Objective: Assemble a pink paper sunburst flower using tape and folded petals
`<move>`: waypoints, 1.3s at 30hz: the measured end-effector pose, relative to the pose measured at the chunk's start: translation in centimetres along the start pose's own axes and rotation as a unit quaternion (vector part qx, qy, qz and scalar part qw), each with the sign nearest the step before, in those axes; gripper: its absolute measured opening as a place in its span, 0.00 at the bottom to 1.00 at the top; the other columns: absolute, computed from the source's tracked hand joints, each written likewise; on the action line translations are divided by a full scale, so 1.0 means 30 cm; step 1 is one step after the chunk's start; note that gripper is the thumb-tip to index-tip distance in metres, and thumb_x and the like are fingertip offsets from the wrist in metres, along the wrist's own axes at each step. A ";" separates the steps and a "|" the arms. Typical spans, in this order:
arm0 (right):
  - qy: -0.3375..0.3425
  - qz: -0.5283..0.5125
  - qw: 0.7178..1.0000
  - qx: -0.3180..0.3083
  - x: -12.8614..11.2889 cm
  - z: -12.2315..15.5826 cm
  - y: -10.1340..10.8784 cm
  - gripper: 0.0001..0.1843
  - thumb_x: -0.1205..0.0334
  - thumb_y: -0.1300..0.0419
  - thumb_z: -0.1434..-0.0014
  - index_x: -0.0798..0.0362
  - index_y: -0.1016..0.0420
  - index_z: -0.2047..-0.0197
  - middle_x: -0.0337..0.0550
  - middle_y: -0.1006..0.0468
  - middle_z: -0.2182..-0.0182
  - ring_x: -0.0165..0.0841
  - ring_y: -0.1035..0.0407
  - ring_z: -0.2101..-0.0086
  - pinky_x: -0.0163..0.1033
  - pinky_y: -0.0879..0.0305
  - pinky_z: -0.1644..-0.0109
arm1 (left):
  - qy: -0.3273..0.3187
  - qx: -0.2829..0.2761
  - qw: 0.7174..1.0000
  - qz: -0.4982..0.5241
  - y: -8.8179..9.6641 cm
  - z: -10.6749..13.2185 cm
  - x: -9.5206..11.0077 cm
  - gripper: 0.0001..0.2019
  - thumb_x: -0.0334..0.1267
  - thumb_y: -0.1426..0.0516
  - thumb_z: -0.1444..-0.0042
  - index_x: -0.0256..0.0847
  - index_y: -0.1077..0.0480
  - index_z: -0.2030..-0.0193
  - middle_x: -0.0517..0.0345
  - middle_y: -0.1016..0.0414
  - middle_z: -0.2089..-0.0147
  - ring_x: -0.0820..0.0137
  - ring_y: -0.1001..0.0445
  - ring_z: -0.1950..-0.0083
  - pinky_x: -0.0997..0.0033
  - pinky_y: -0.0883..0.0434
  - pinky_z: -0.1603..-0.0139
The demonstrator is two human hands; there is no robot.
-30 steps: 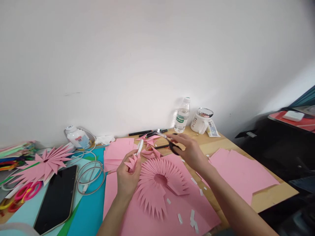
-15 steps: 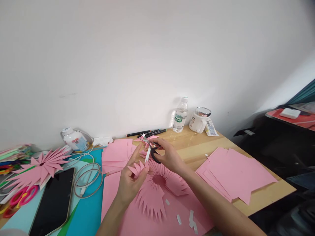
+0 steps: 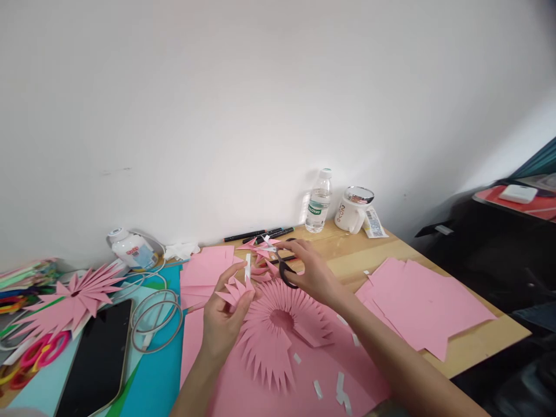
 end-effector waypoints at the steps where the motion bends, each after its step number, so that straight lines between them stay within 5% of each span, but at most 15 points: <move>1: 0.008 0.008 1.000 -0.010 -0.013 0.017 0.011 0.24 0.69 0.42 0.49 0.47 0.33 0.47 0.45 0.30 0.55 0.38 0.37 0.52 0.46 0.38 0.48 | -0.005 0.008 1.000 -0.006 0.006 -0.002 0.000 0.10 0.42 0.41 0.48 0.39 0.26 0.61 0.50 0.24 0.54 0.65 0.22 0.61 0.69 0.26 0.62; 10: 0.029 0.063 0.996 -0.050 -0.088 0.088 -0.030 0.31 0.77 0.43 0.53 0.46 0.33 0.46 0.46 0.33 0.56 0.39 0.38 0.54 0.46 0.35 0.52 | -0.012 0.022 0.997 -0.079 0.013 -0.003 -0.011 0.10 0.43 0.43 0.46 0.39 0.27 0.69 0.49 0.27 0.50 0.70 0.24 0.67 0.71 0.26 0.65; 18: 0.058 0.133 0.989 -0.017 -0.142 0.082 -0.042 0.30 0.76 0.42 0.51 0.48 0.34 0.45 0.49 0.33 0.54 0.41 0.39 0.54 0.46 0.34 0.55 | -0.064 0.008 0.992 -0.109 -0.004 0.002 0.044 0.17 0.40 0.43 0.46 0.38 0.36 0.84 0.53 0.29 0.50 0.77 0.29 0.73 0.77 0.29 0.75; 27: 0.070 0.172 0.983 -0.015 -0.181 0.086 -0.045 0.28 0.76 0.41 0.51 0.46 0.31 0.47 0.48 0.32 0.55 0.41 0.39 0.55 0.44 0.35 0.57 | -0.108 0.011 0.986 -0.126 -0.002 0.006 0.078 0.09 0.37 0.45 0.44 0.39 0.27 0.72 0.51 0.28 0.54 0.67 0.26 0.57 0.78 0.28 0.71; 32: 0.057 0.172 0.983 -0.016 -0.179 0.088 -0.046 0.28 0.75 0.40 0.51 0.45 0.30 0.47 0.47 0.31 0.55 0.40 0.38 0.56 0.43 0.36 0.58 | -0.108 0.010 0.986 -0.130 -0.007 0.007 0.079 0.07 0.37 0.45 0.44 0.40 0.25 0.64 0.52 0.28 0.55 0.68 0.26 0.58 0.77 0.26 0.69; 39: 0.058 0.206 0.977 -0.013 -0.168 0.095 -0.047 0.26 0.75 0.42 0.48 0.42 0.28 0.49 0.46 0.29 0.58 0.38 0.36 0.59 0.38 0.39 0.65 | -0.094 -0.005 0.988 -0.120 -0.015 0.004 0.065 0.09 0.39 0.45 0.44 0.40 0.24 0.65 0.52 0.29 0.55 0.65 0.26 0.55 0.73 0.23 0.64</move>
Point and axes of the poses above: each hand's wrist, its own z-axis away from the middle knuckle, its own y-axis out of the back of the hand, x = y × z, the point moved 9 cm from there along -z, towards the middle knuckle
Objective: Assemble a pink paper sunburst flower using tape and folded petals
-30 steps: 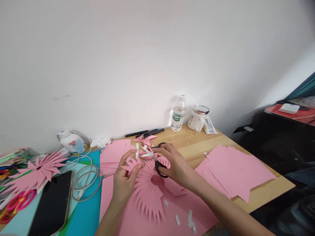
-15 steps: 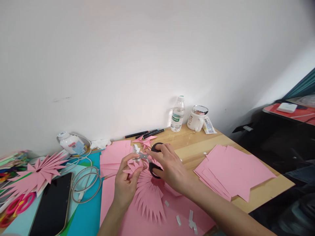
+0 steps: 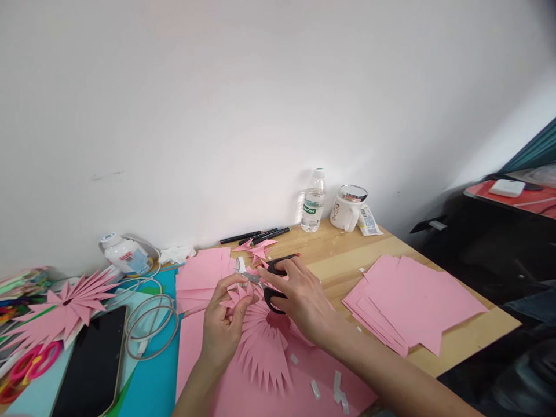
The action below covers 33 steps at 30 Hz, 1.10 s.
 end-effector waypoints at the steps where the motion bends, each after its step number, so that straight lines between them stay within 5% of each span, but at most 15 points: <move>1: -0.001 0.009 1.000 0.000 0.003 0.000 -0.003 0.26 0.75 0.42 0.49 0.42 0.28 0.48 0.45 0.29 0.59 0.38 0.36 0.60 0.36 0.41 0.67 | -0.007 0.002 1.000 -0.011 0.002 -0.001 0.002 0.09 0.39 0.45 0.43 0.40 0.24 0.66 0.52 0.29 0.56 0.65 0.26 0.55 0.74 0.24 0.66; 14: 0.040 0.080 0.996 -0.003 0.020 0.004 -0.009 0.32 0.78 0.42 0.49 0.39 0.33 0.44 0.43 0.28 0.64 0.35 0.36 0.64 0.33 0.54 0.75 | -0.032 0.019 0.998 -0.055 0.012 0.004 -0.010 0.13 0.36 0.45 0.43 0.40 0.26 0.77 0.54 0.27 0.56 0.74 0.29 0.69 0.80 0.34 0.79; 21: 0.051 0.094 0.994 -0.014 0.026 0.002 -0.005 0.29 0.76 0.42 0.46 0.40 0.32 0.45 0.43 0.29 0.67 0.33 0.37 0.67 0.33 0.53 0.75 | -0.001 -0.012 1.000 -0.024 -0.009 -0.004 -0.026 0.14 0.38 0.46 0.44 0.39 0.26 0.78 0.51 0.28 0.55 0.71 0.27 0.63 0.82 0.30 0.77; 26: 0.053 0.110 0.992 -0.015 0.030 -0.005 -0.022 0.31 0.76 0.42 0.46 0.37 0.35 0.43 0.44 0.28 0.66 0.35 0.36 0.65 0.33 0.52 0.75 | 0.043 -0.036 0.998 0.036 -0.029 0.002 -0.062 0.09 0.39 0.46 0.43 0.39 0.28 0.70 0.52 0.30 0.52 0.75 0.27 0.71 0.77 0.25 0.73; 30: 0.017 0.116 0.993 -0.013 0.083 -0.044 -0.019 0.29 0.76 0.43 0.46 0.40 0.31 0.46 0.44 0.27 0.65 0.36 0.35 0.64 0.34 0.49 0.73 | 0.004 -0.049 0.999 0.002 -0.032 0.006 -0.042 0.11 0.37 0.47 0.43 0.40 0.28 0.73 0.50 0.29 0.51 0.67 0.25 0.59 0.77 0.27 0.76; 33: -0.022 0.103 0.994 -0.009 0.142 -0.073 0.000 0.26 0.74 0.42 0.48 0.42 0.30 0.48 0.45 0.27 0.62 0.38 0.35 0.61 0.35 0.46 0.71 | -0.061 -0.024 0.996 -0.061 -0.013 0.005 -0.008 0.10 0.35 0.47 0.43 0.40 0.29 0.74 0.49 0.30 0.48 0.62 0.27 0.51 0.72 0.26 0.68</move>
Point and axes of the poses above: each hand's wrist, its own z-axis away from the middle knuckle, its own y-axis out of the back of the hand, x = y × z, the point moved 9 cm from there along -z, towards the middle knuckle
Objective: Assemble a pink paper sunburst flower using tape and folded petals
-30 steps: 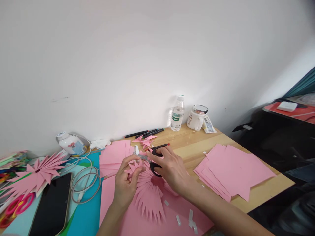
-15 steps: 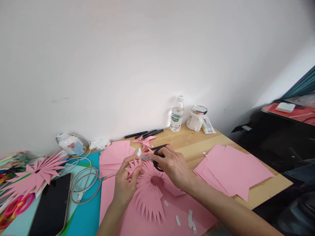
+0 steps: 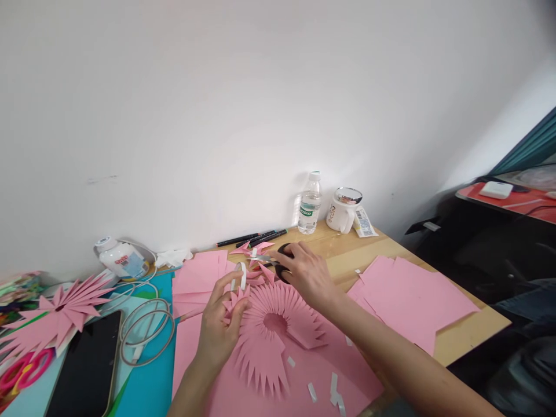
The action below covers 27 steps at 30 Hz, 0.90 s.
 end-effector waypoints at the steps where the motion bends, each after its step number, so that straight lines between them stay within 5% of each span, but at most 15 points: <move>1: -0.013 -0.003 1.000 -0.001 0.024 -0.005 0.002 0.25 0.73 0.41 0.49 0.43 0.30 0.48 0.45 0.28 0.61 0.39 0.36 0.60 0.35 0.45 0.70 | -0.006 0.014 1.000 -0.016 0.010 -0.001 0.001 0.10 0.35 0.47 0.42 0.40 0.29 0.73 0.48 0.31 0.46 0.61 0.28 0.50 0.71 0.26 0.65; 5: -0.058 0.004 0.998 -0.027 0.147 0.014 -0.016 0.22 0.72 0.39 0.52 0.50 0.31 0.52 0.47 0.30 0.58 0.41 0.37 0.57 0.38 0.41 0.63 | 0.019 0.077 0.994 -0.069 0.049 -0.004 -0.030 0.09 0.35 0.48 0.41 0.40 0.32 0.72 0.47 0.36 0.42 0.60 0.30 0.46 0.70 0.27 0.65; 8: -0.114 0.040 0.987 -0.102 0.286 0.057 -0.072 0.24 0.75 0.39 0.57 0.53 0.30 0.55 0.49 0.30 0.57 0.43 0.38 0.56 0.41 0.42 0.59 | 0.029 0.129 0.985 -0.114 0.080 -0.003 -0.056 0.09 0.36 0.48 0.42 0.40 0.34 0.73 0.47 0.36 0.42 0.60 0.31 0.45 0.67 0.28 0.58; 13: -0.165 0.012 0.960 -0.225 0.457 0.115 -0.177 0.28 0.72 0.37 0.60 0.55 0.30 0.52 0.51 0.28 0.57 0.44 0.37 0.54 0.39 0.42 0.60 | 0.076 0.132 0.980 -0.127 0.081 -0.001 -0.132 0.15 0.39 0.46 0.44 0.42 0.42 0.81 0.48 0.33 0.45 0.61 0.28 0.51 0.67 0.29 0.58; 18: -0.153 0.001 0.959 -0.240 0.500 0.095 -0.199 0.36 0.71 0.32 0.68 0.56 0.28 0.51 0.51 0.27 0.57 0.45 0.35 0.55 0.38 0.42 0.57 | 0.134 0.122 0.976 -0.118 0.076 0.004 -0.195 0.12 0.41 0.46 0.47 0.42 0.38 0.78 0.46 0.33 0.43 0.59 0.28 0.51 0.62 0.31 0.53; 23: -0.170 -0.012 0.969 -0.180 0.498 0.045 -0.194 0.13 0.66 0.39 0.49 0.56 0.24 0.59 0.50 0.25 0.62 0.39 0.32 0.58 0.37 0.41 0.57 | 0.191 0.160 0.968 -0.024 0.102 0.023 -0.226 0.08 0.43 0.42 0.51 0.40 0.29 0.69 0.48 0.31 0.44 0.60 0.26 0.56 0.64 0.29 0.58; 27: -0.188 -0.029 0.971 -0.143 0.473 0.033 -0.231 0.08 0.64 0.43 0.44 0.58 0.26 0.62 0.49 0.25 0.62 0.33 0.30 0.63 0.33 0.40 0.61 | 0.300 0.190 0.925 0.136 0.086 0.054 -0.269 0.17 0.45 0.37 0.56 0.38 0.26 0.61 0.48 0.25 0.53 0.60 0.26 0.56 0.65 0.29 0.58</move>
Point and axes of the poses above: each hand's wrist, its own z-axis away from the middle knuckle, its own y-axis out of the back of the hand, x = y × z, the point moved 9 cm from there along -z, towards the middle knuckle
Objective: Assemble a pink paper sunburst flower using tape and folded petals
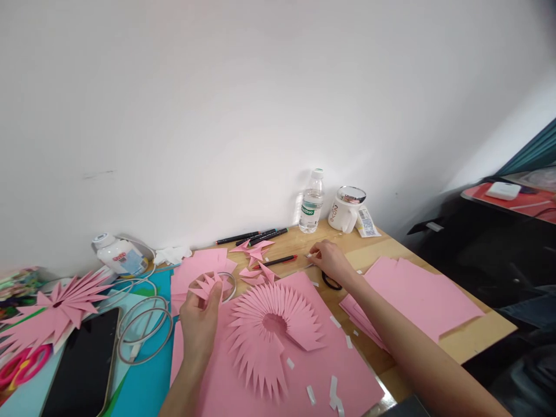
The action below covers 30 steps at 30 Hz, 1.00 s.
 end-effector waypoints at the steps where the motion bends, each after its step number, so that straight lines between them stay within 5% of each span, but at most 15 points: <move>1: -0.003 -0.002 1.000 0.006 -0.005 0.002 -0.010 0.07 0.65 0.43 0.44 0.58 0.26 0.63 0.48 0.25 0.63 0.33 0.30 0.64 0.33 0.41 0.61 | 0.047 -0.019 0.997 0.066 -0.019 0.004 -0.018 0.18 0.46 0.35 0.57 0.37 0.25 0.62 0.48 0.23 0.57 0.60 0.25 0.56 0.65 0.29 0.57; 6: -0.013 0.007 1.000 0.026 -0.020 0.024 -0.030 0.06 0.66 0.46 0.40 0.57 0.28 0.66 0.49 0.27 0.65 0.35 0.31 0.65 0.35 0.43 0.64 | 0.175 -0.082 0.928 0.320 -0.103 0.029 -0.022 0.16 0.40 0.30 0.66 0.34 0.25 0.70 0.54 0.22 0.68 0.66 0.25 0.63 0.68 0.27 0.62; 12: -0.006 0.003 1.000 0.028 -0.034 0.023 -0.013 0.06 0.67 0.49 0.38 0.56 0.30 0.62 0.49 0.30 0.64 0.33 0.32 0.68 0.34 0.45 0.67 | 0.243 -0.058 0.915 0.316 -0.099 0.044 -0.060 0.17 0.36 0.28 0.71 0.34 0.25 0.72 0.59 0.24 0.74 0.73 0.28 0.74 0.78 0.32 0.79; 18: 0.012 -0.052 0.998 0.025 -0.132 0.062 0.068 0.05 0.66 0.46 0.40 0.55 0.31 0.67 0.45 0.29 0.65 0.33 0.31 0.65 0.34 0.40 0.63 | 0.245 -0.091 0.918 0.297 -0.125 0.058 -0.073 0.17 0.34 0.28 0.74 0.33 0.24 0.73 0.58 0.24 0.74 0.72 0.27 0.72 0.77 0.29 0.75; 20: 0.073 -0.231 0.969 -0.050 -0.255 0.106 0.061 0.06 0.64 0.47 0.40 0.54 0.33 0.68 0.42 0.28 0.67 0.31 0.29 0.68 0.34 0.38 0.64 | 0.236 -0.119 0.919 0.292 -0.141 0.064 -0.063 0.16 0.35 0.28 0.72 0.34 0.25 0.74 0.58 0.25 0.74 0.72 0.27 0.71 0.76 0.27 0.73; 23: 0.168 -0.414 0.871 -0.203 -0.471 0.193 0.035 0.07 0.61 0.47 0.40 0.54 0.34 0.69 0.37 0.29 0.71 0.30 0.27 0.69 0.33 0.35 0.65 | 0.220 -0.142 0.923 0.282 -0.153 0.073 -0.040 0.16 0.36 0.28 0.73 0.35 0.25 0.74 0.58 0.24 0.73 0.72 0.27 0.70 0.74 0.26 0.70; 26: 0.205 -0.438 0.849 -0.213 -0.575 0.218 0.043 0.07 0.65 0.47 0.41 0.54 0.35 0.71 0.36 0.30 0.73 0.28 0.28 0.70 0.32 0.35 0.66 | 0.207 -0.148 0.929 0.269 -0.155 0.081 -0.018 0.17 0.36 0.28 0.74 0.35 0.25 0.75 0.58 0.24 0.73 0.72 0.27 0.70 0.74 0.27 0.68; 30: 0.214 -0.462 0.832 -0.219 -0.615 0.206 0.038 0.08 0.69 0.47 0.43 0.54 0.38 0.74 0.36 0.28 0.73 0.27 0.28 0.70 0.31 0.34 0.66 | 0.204 -0.149 0.934 0.252 -0.152 0.084 -0.015 0.17 0.36 0.28 0.74 0.34 0.26 0.76 0.58 0.25 0.74 0.73 0.29 0.73 0.75 0.29 0.71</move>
Point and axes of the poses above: each hand's wrist, its own z-axis away from the middle knuckle, its own y-axis out of the back of the hand, x = y × z, the point moved 9 cm from there along -z, towards the middle knuckle
